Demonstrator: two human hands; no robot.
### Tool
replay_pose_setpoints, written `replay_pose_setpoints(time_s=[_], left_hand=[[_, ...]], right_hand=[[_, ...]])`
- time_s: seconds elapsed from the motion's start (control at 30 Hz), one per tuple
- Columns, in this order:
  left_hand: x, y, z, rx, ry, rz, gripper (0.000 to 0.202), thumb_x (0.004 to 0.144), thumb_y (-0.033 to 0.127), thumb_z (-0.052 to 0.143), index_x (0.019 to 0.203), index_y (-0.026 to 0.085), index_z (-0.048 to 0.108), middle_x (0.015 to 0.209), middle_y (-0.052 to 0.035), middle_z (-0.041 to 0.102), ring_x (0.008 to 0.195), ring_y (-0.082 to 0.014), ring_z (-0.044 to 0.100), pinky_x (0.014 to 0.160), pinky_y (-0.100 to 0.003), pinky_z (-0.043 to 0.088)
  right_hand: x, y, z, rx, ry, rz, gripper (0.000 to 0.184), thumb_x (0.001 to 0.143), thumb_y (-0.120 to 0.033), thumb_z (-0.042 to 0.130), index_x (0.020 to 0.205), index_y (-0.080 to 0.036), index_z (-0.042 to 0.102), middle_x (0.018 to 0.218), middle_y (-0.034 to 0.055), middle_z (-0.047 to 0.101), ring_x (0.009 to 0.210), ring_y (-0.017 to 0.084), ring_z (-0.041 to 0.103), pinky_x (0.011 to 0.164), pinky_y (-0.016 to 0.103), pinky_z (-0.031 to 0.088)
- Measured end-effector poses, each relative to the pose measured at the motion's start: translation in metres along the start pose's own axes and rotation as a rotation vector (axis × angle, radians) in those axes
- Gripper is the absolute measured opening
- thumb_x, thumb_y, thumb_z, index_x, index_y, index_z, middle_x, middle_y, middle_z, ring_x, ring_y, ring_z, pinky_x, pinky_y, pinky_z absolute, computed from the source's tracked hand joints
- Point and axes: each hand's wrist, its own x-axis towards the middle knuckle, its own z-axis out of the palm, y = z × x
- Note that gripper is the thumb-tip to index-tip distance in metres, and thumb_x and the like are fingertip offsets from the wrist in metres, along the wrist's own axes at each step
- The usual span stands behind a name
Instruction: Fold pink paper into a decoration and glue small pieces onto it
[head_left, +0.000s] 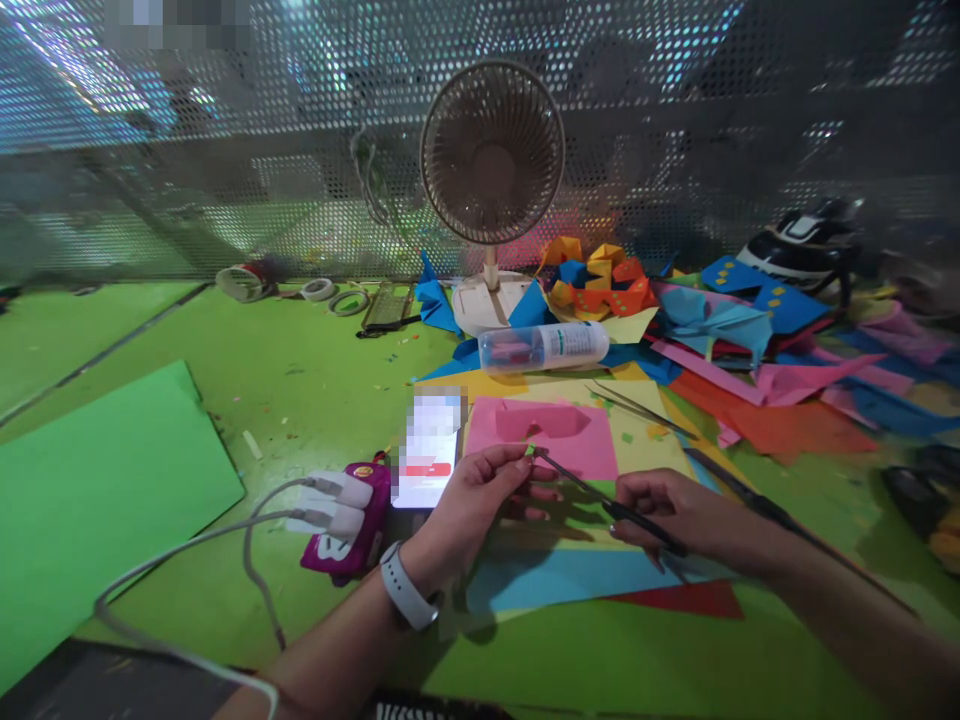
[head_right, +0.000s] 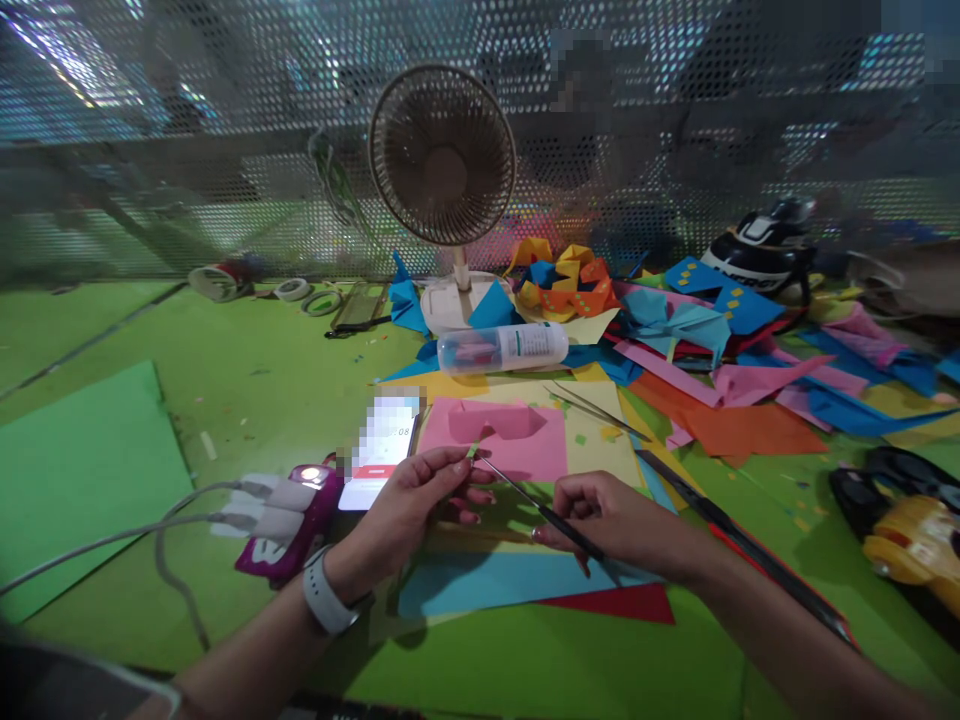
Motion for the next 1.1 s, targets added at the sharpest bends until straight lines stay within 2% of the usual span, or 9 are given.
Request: replay_pose_setpoints(time_s=[0.23, 0.63, 0.93, 1.1], left_hand=[[-0.0008, 0.0012, 0.0013, -0.001, 0.005, -0.025, 0.023, 0.078, 0.028, 0.064, 0.096, 0.014, 0.061, 0.095, -0.0087, 0.069, 0.072, -0.0134, 0.065, 0.063, -0.025, 0.053], [0.0002, 0.0009, 0.0005, 0.013, -0.007, -0.017, 0.021, 0.08, 0.028, 0.062, 0.096, 0.014, 0.06, 0.096, -0.0088, 0.069, 0.073, -0.0131, 0.065, 0.063, -0.024, 0.053], [0.0004, 0.0019, 0.0007, 0.029, -0.003, -0.007, 0.023, 0.082, 0.031, 0.06, 0.1, 0.016, 0.059, 0.102, -0.0091, 0.068, 0.077, -0.0134, 0.066, 0.063, -0.024, 0.052], [0.0015, 0.0012, 0.0001, 0.024, 0.001, 0.015, 0.025, 0.08, 0.032, 0.062, 0.099, 0.016, 0.06, 0.098, -0.0075, 0.068, 0.075, -0.0141, 0.066, 0.062, -0.025, 0.053]], right_hand=[[-0.0018, -0.0034, 0.0007, 0.032, -0.001, 0.019, 0.033, 0.066, -0.036, 0.072, 0.065, -0.017, 0.045, 0.049, -0.0065, 0.05, 0.043, 0.006, 0.047, 0.041, 0.015, 0.034], [-0.0012, -0.005, 0.0002, -0.015, 0.048, 0.04, 0.04, 0.059, -0.043, 0.075, 0.064, -0.018, 0.045, 0.049, -0.0075, 0.047, 0.043, 0.006, 0.048, 0.041, 0.017, 0.034], [0.0005, -0.0006, -0.0028, 0.002, 0.045, 0.006, 0.041, 0.062, -0.047, 0.073, 0.064, -0.018, 0.044, 0.051, -0.0069, 0.047, 0.043, 0.006, 0.049, 0.041, 0.017, 0.037], [-0.0022, -0.0034, -0.0034, -0.007, -0.004, -0.005, 0.037, 0.065, -0.042, 0.072, 0.065, -0.017, 0.045, 0.052, -0.0058, 0.049, 0.045, 0.006, 0.049, 0.043, 0.016, 0.036]])
